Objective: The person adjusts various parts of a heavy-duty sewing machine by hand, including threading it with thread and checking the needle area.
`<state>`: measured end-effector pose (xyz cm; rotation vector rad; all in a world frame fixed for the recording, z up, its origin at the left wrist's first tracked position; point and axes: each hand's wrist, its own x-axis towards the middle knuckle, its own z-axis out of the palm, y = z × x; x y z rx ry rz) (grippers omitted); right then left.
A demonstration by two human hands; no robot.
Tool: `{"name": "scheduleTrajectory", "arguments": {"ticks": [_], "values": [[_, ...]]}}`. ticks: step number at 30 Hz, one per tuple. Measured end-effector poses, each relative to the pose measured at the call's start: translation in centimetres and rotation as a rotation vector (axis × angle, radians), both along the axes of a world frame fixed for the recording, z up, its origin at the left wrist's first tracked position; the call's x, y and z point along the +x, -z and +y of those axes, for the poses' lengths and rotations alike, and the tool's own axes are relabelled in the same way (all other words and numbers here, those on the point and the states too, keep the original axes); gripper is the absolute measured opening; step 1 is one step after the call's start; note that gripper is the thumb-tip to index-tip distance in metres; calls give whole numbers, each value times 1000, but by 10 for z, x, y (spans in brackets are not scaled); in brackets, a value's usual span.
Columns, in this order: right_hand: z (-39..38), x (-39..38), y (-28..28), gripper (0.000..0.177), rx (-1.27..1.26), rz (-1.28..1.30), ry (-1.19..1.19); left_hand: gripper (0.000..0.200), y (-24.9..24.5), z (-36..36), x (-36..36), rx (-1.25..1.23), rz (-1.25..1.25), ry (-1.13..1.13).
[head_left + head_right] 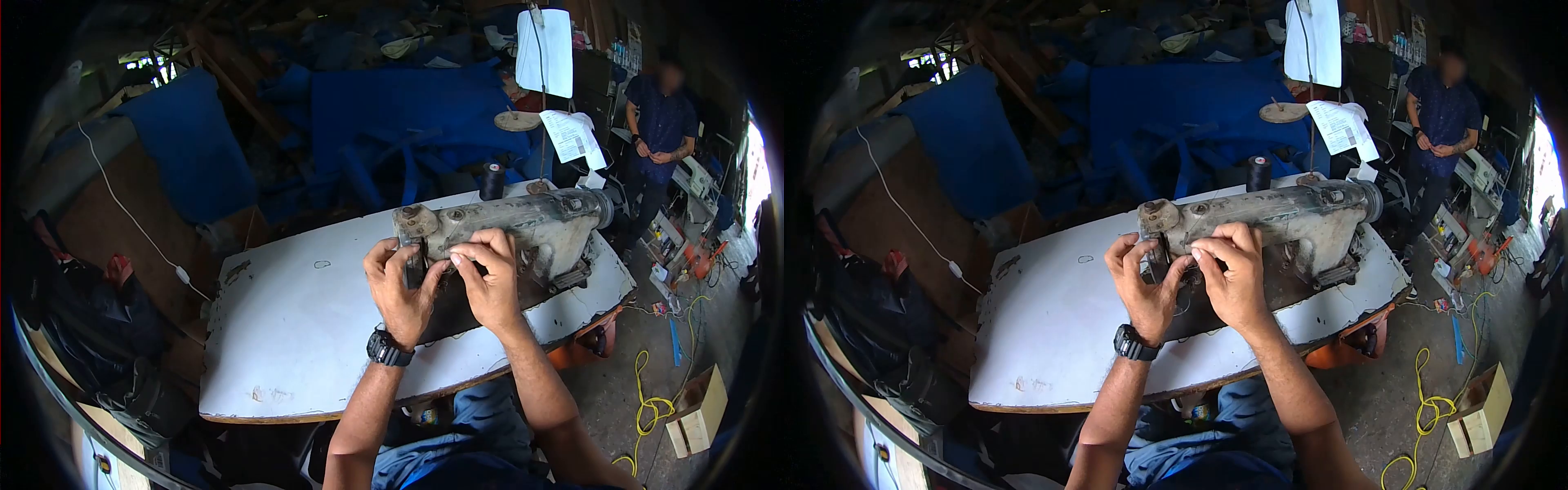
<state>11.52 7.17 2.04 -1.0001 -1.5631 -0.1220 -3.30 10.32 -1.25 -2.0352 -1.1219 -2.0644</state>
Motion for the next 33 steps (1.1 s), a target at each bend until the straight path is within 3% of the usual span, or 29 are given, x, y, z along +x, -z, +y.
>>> {"name": "scheduleTrajectory", "arguments": {"ticks": [9, 26, 33], "values": [[3, 4, 9, 10, 13, 92, -58, 64, -1, -3, -1, -2, 15, 20], [7, 0, 9, 16, 96, 32, 18, 66, 3, -1, -2, -11, 26, 24], [7, -1, 7, 14, 85, 14, 33, 58, 2, 0, -2, -6, 28, 25]]}}
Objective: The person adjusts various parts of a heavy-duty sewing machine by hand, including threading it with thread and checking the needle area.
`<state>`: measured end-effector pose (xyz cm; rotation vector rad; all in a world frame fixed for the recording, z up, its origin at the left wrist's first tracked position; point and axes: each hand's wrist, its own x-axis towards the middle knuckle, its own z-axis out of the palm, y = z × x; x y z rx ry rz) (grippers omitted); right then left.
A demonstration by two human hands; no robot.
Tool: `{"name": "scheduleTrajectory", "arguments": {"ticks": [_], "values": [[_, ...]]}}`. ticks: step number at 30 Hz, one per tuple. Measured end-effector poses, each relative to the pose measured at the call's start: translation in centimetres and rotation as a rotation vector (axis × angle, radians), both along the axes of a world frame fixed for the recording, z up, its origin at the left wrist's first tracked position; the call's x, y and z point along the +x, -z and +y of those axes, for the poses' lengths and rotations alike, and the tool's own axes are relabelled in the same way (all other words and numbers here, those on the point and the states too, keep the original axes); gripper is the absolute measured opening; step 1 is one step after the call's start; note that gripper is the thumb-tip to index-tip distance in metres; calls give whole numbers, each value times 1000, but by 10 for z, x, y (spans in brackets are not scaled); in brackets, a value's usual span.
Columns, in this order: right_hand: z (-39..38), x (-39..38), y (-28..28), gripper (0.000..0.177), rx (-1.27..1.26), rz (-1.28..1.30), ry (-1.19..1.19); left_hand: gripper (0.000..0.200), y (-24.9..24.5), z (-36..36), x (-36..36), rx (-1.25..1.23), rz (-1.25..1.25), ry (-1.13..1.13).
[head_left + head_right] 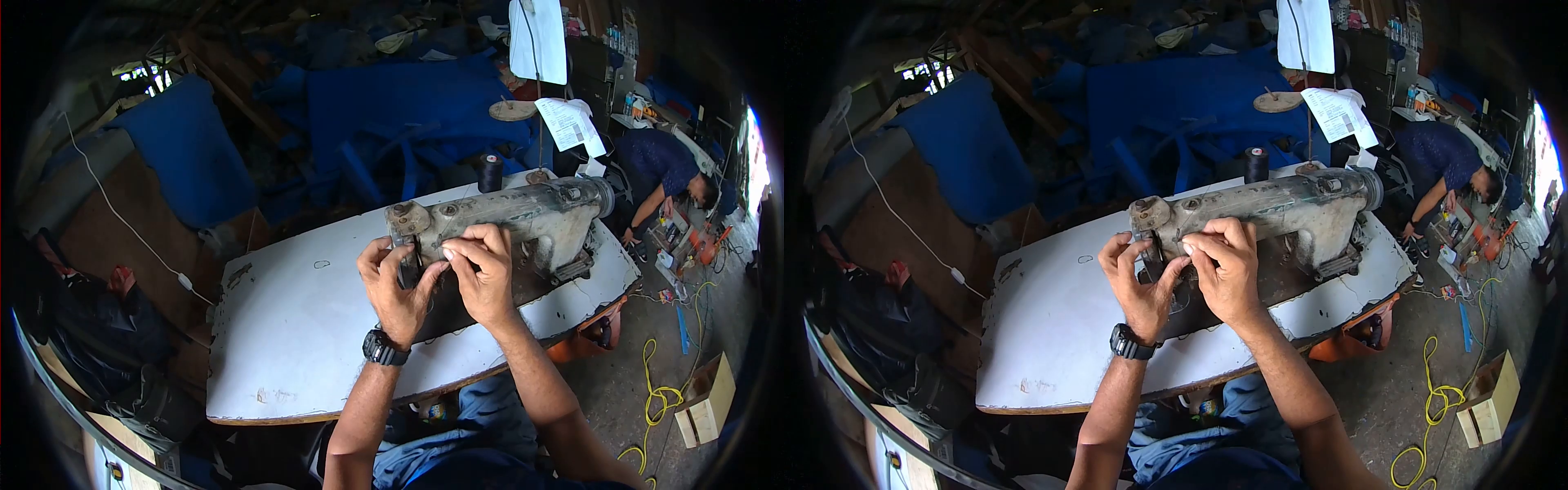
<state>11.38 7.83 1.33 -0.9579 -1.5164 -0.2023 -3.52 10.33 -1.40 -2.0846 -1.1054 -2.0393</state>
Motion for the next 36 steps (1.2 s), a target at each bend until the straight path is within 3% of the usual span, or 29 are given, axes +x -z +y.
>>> {"name": "scheduleTrajectory", "arguments": {"ticks": [8, 22, 23, 26, 28, 30, 33, 36], "values": [[-3, -3, -7, 11, -24, -30, 28, 40, -25, 4, -4, 172, 278, -167], [-5, 10, -28, 9, -88, -204, -38, 24, -43, -5, -3, 180, 381, -191], [-11, 12, -34, 17, -179, -244, -49, 23, -45, -9, -3, 165, 397, -201], [-34, 11, -45, 25, -67, -63, -75, 19, -51, -35, -13, 161, 452, -244], [-62, 16, -37, 27, -11, -77, -157, 18, -32, -71, -28, -16, 458, -152], [-92, 10, -18, 23, 16, -288, -387, 25, -1, -115, -45, -254, 417, 128], [-127, -12, 28, 40, -253, -441, -677, 31, 17, -170, -61, -468, 379, 271], [-146, -18, 49, 37, -398, -344, -760, 23, 37, -201, -79, -779, 149, 396]]}}
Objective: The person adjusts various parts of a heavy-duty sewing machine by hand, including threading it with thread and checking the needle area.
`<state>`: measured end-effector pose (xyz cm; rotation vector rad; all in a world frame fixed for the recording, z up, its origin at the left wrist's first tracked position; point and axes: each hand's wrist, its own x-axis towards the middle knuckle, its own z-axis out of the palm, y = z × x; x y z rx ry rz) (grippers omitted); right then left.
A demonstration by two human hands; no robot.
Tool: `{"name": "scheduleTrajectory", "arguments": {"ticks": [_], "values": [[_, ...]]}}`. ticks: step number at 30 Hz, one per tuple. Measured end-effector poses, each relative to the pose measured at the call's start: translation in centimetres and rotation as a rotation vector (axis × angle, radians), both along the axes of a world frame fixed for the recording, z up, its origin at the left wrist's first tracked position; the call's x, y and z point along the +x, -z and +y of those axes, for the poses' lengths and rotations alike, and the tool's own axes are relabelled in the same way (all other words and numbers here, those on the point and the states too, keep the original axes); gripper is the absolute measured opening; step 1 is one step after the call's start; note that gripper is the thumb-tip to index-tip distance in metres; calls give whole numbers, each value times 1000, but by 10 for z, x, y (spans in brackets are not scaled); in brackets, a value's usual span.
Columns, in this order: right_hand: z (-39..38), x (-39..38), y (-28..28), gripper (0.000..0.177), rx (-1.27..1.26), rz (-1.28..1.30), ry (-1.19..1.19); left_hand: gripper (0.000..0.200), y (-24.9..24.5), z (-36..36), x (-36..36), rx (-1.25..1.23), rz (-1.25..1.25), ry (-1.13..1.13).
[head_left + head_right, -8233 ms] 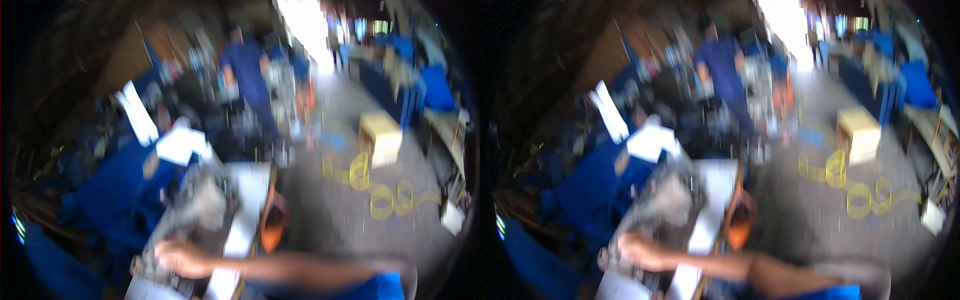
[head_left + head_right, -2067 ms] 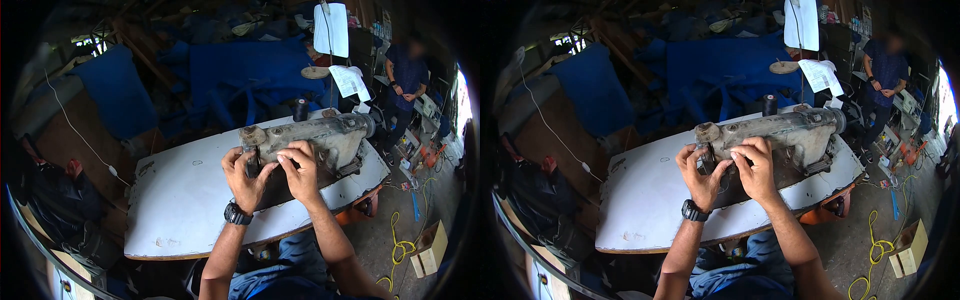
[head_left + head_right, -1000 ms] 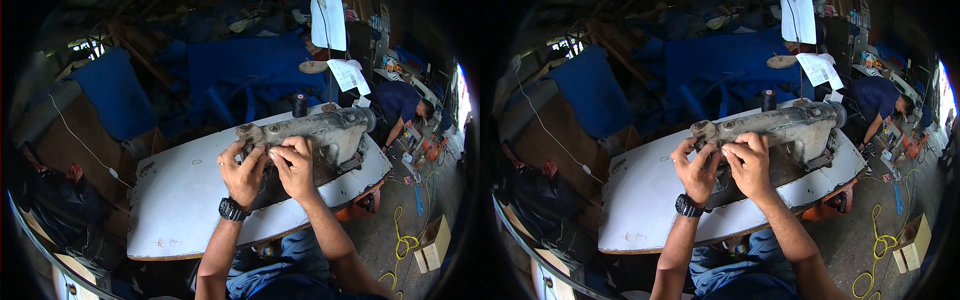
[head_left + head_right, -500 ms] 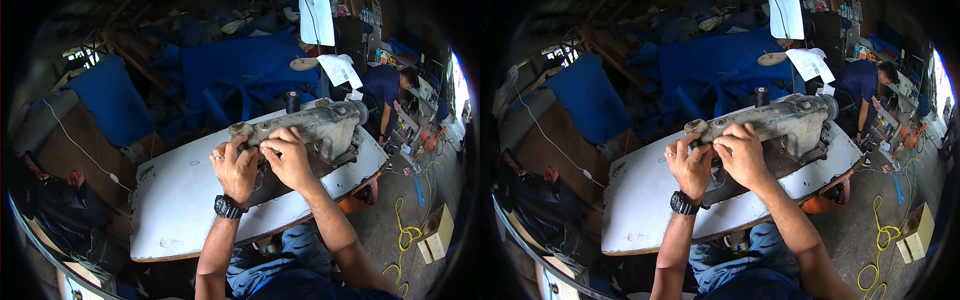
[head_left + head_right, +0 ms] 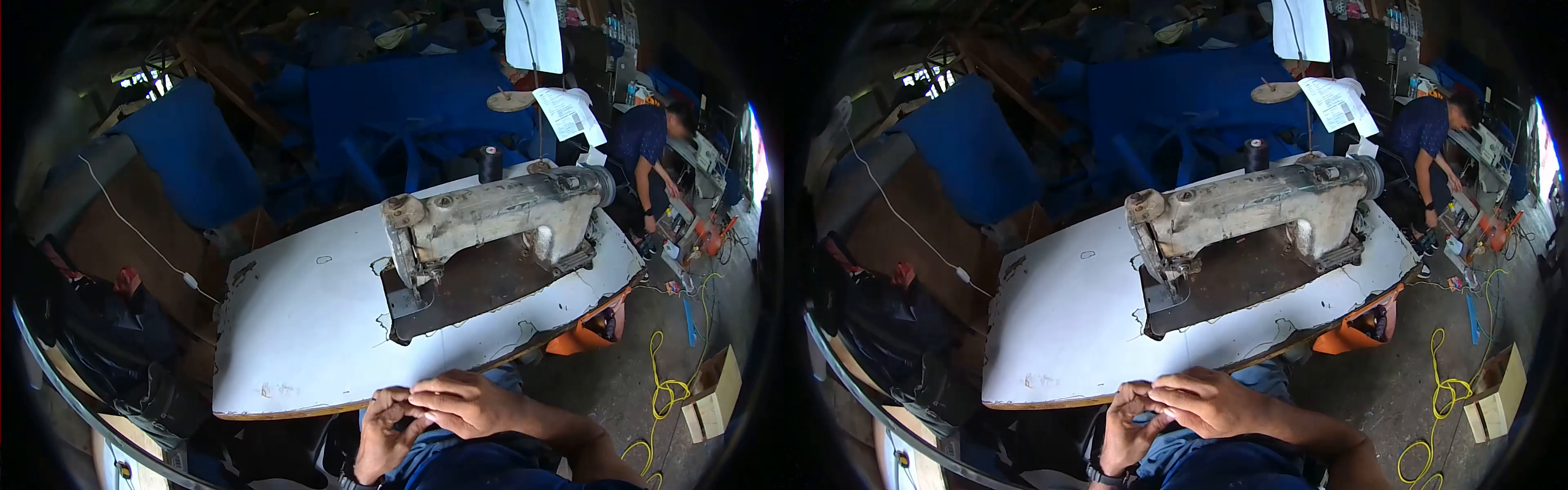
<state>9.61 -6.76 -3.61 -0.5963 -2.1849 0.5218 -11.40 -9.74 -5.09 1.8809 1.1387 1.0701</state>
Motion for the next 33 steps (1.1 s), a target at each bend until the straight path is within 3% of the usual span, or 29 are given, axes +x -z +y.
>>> {"name": "scheduleTrajectory", "arguments": {"ticks": [4, 7, 12, 14, 16, 17, 18, 21, 23, 26, 28, 33], "values": [[-9, 12, 11, 24, -95, -30, -109, 19, -5, -4, -13, -163, -84, 96], [-13, 19, 6, 17, -13, -6, -59, 16, -10, 5, -9, -181, -32, 185], [-17, 48, 7, 11, -119, -1, 104, 16, 3, 21, 13, -201, -134, 318], [-16, 70, 17, 6, -442, 100, 124, 16, 11, 18, 14, -472, -105, 435], [-12, 93, 47, 6, -886, 457, 169, 20, 40, 24, 12, -591, 76, 472], [-3, 108, 66, 7, -913, 597, 247, 22, 65, 27, 9, -653, 166, 485], [8, 115, 73, 8, -938, 738, 326, 22, 110, 37, 4, -644, 27, 343], [52, 126, 69, 10, -702, 749, 575, 23, 209, 87, -9, -488, -254, -82], [82, 125, 68, 9, -503, 640, 667, 22, 234, 127, -14, -431, -107, -286], [95, 116, 75, 8, -473, 524, 693, 22, 256, 140, -22, -435, 61, -391], [93, 115, 74, 8, -305, 347, 682, 22, 271, 114, -27, -464, 104, -400], [92, 112, 69, 7, -378, 393, 696, 22, 284, 30, -45, -622, 166, -374]]}}
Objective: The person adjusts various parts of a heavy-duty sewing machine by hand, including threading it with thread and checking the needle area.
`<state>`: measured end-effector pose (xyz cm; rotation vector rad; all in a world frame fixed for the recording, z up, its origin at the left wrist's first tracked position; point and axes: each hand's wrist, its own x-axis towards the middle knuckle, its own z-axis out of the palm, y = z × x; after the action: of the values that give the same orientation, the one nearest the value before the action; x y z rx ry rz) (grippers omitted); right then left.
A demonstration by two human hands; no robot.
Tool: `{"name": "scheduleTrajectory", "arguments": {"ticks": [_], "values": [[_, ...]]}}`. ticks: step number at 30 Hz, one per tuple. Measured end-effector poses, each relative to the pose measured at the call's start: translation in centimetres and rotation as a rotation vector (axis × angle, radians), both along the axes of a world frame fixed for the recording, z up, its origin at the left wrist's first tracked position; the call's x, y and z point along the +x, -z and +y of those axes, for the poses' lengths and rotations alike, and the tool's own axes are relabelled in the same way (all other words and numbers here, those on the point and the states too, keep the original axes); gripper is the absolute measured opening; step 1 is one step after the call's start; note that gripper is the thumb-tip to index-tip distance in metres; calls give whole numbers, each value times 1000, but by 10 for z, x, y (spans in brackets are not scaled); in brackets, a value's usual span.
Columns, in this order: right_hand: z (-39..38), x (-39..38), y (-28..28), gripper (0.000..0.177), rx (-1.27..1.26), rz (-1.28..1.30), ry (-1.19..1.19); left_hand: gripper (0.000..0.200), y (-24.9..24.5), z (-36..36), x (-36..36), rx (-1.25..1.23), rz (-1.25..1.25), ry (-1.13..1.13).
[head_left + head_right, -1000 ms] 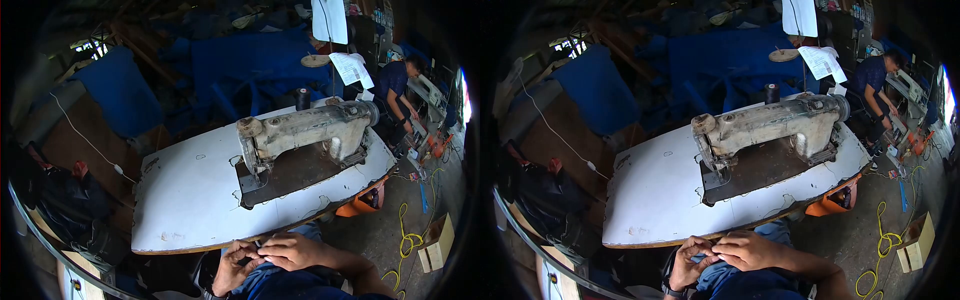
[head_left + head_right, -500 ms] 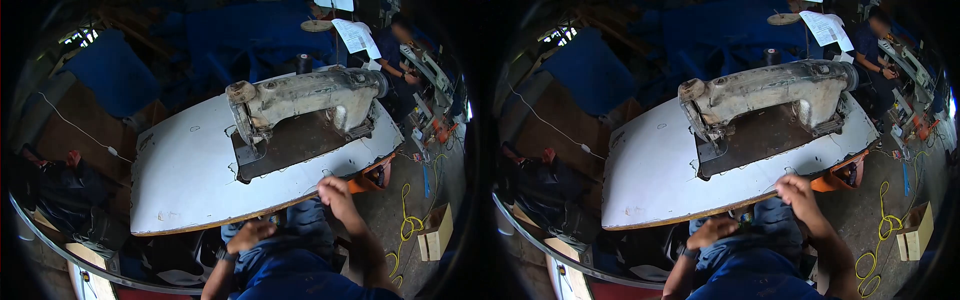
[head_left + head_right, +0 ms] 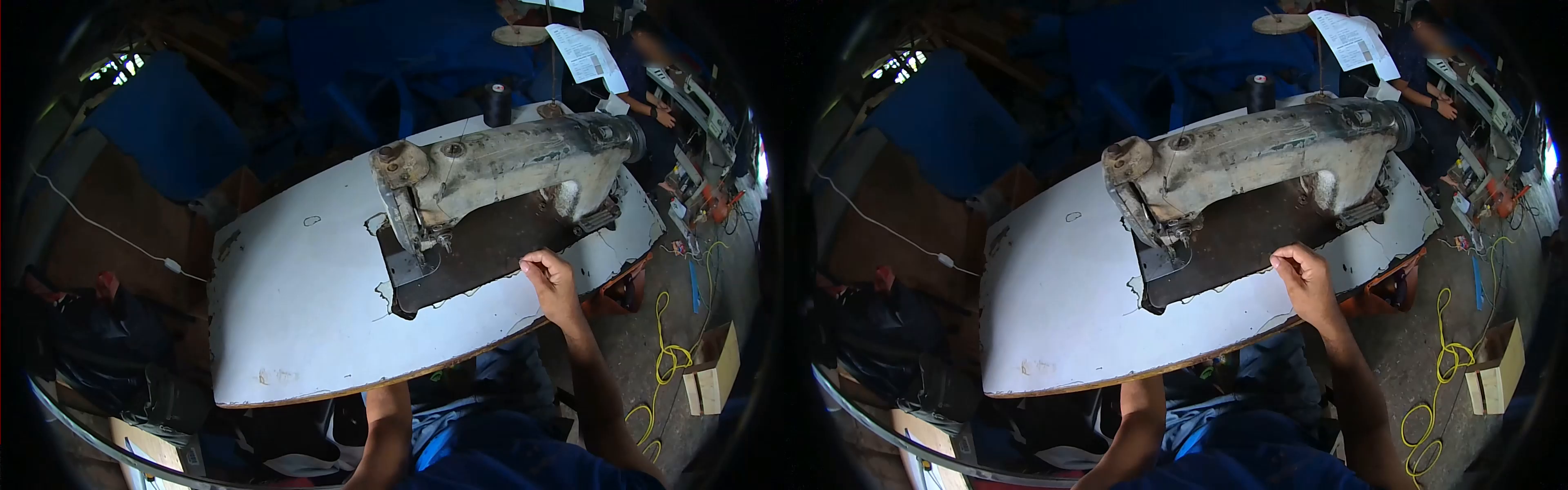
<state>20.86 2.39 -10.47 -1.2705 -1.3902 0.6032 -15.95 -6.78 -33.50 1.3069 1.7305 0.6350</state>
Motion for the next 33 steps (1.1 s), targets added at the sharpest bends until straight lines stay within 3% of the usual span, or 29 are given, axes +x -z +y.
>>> {"name": "scheduleTrajectory", "arguments": {"ticks": [3, 7, 12, 23, 33], "values": [[0, -1, -4, 6, -2, -49, -4, 22, -3, 2, -2, 13, 28, -4], [-1, -1, 1, 3, -7, -41, -7, 22, -4, 84, 14, 206, 143, -38], [-5, 2, -7, 5, -8, -2, -41, 22, 6, 151, 29, 162, 324, -75], [-2, 13, -8, 8, 67, -44, -139, 22, 4, 158, 22, 111, 415, -100], [0, 6, 6, 7, 114, 23, -60, 22, 11, 140, 9, 155, 364, -91]]}}
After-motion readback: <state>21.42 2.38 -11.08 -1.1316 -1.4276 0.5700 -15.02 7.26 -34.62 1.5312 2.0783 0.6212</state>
